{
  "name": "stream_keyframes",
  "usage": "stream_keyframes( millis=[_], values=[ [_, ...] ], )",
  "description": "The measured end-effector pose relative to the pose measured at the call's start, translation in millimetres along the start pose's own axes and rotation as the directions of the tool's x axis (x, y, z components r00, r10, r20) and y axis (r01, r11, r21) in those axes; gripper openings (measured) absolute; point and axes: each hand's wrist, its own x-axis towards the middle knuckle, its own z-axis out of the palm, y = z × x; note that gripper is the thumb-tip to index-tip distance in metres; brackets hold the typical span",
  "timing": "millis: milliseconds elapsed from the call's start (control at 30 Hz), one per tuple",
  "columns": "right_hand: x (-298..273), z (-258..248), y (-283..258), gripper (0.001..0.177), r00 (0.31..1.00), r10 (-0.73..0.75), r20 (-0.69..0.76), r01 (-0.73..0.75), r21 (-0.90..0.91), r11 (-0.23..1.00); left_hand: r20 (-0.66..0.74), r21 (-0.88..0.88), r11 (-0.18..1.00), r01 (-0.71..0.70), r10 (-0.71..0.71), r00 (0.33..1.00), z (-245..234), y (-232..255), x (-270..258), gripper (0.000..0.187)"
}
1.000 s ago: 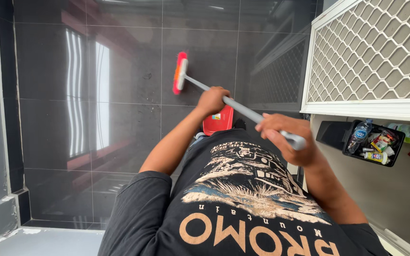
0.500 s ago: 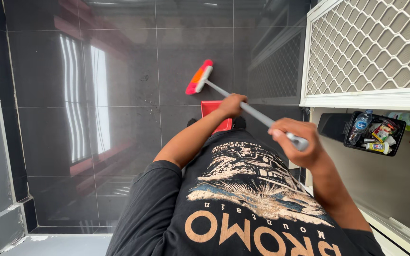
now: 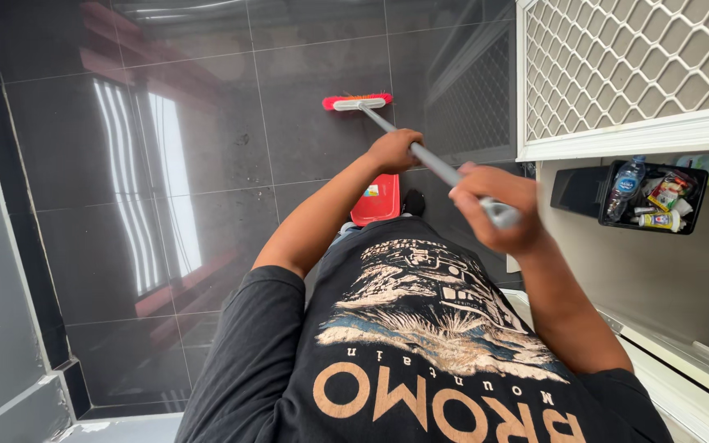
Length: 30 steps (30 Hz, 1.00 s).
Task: The person sweeps the tiled floor of a balcony using a broom and a dustpan, collecting debris and moving the items around the space.
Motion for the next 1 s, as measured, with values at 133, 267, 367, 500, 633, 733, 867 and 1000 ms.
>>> stream_keyframes(
  millis=[133, 267, 367, 500, 633, 733, 867, 1000],
  values=[
    [-1.6, 14.0, 5.5, 0.012, 0.999, 0.004, 0.052, -0.012, 0.149, 0.989, -0.032, 0.037, 0.991, 0.125, -0.124, 0.992, 29.0, -10.9, -11.9, 0.042],
    [-15.5, -13.0, -22.1, 0.010, 0.982, 0.155, 0.105, -0.166, 0.106, 0.980, 0.087, -0.047, 0.981, 0.188, -0.183, 0.979, 61.7, 13.1, -31.8, 0.040],
    [-20.3, -30.2, -41.4, 0.013, 0.986, 0.116, 0.118, -0.129, 0.109, 0.986, 0.019, -0.059, 0.995, -0.080, 0.081, 0.997, 58.5, 54.3, -47.5, 0.035],
    [-17.4, -44.2, -44.7, 0.021, 0.987, 0.154, 0.042, -0.159, 0.259, 0.953, 0.351, 0.020, 0.990, 0.142, -0.139, 0.926, 22.9, 108.5, -49.8, 0.021],
    [-18.2, -48.1, -55.8, 0.018, 0.992, 0.129, 0.010, -0.128, 0.238, 0.963, 0.314, 0.048, 0.993, 0.110, -0.120, 0.942, 10.0, 114.9, -47.4, 0.019],
    [-14.4, -36.0, -49.2, 0.013, 1.000, -0.001, 0.013, 0.000, 0.108, 0.994, 0.164, -0.009, 0.995, 0.099, -0.096, 0.982, 17.2, 80.7, -38.0, 0.025],
    [-8.5, -11.2, -29.6, 0.009, 0.995, -0.029, 0.097, 0.024, 0.048, 0.999, 0.043, -0.022, 0.988, 0.152, -0.151, 0.988, 36.0, 41.2, -37.6, 0.031],
    [-20.3, -17.2, -30.5, 0.016, 0.989, 0.033, 0.142, -0.060, 0.184, 0.981, 0.089, 0.003, 0.991, 0.133, -0.133, 0.987, 53.5, 39.5, -49.9, 0.024]
  ],
)
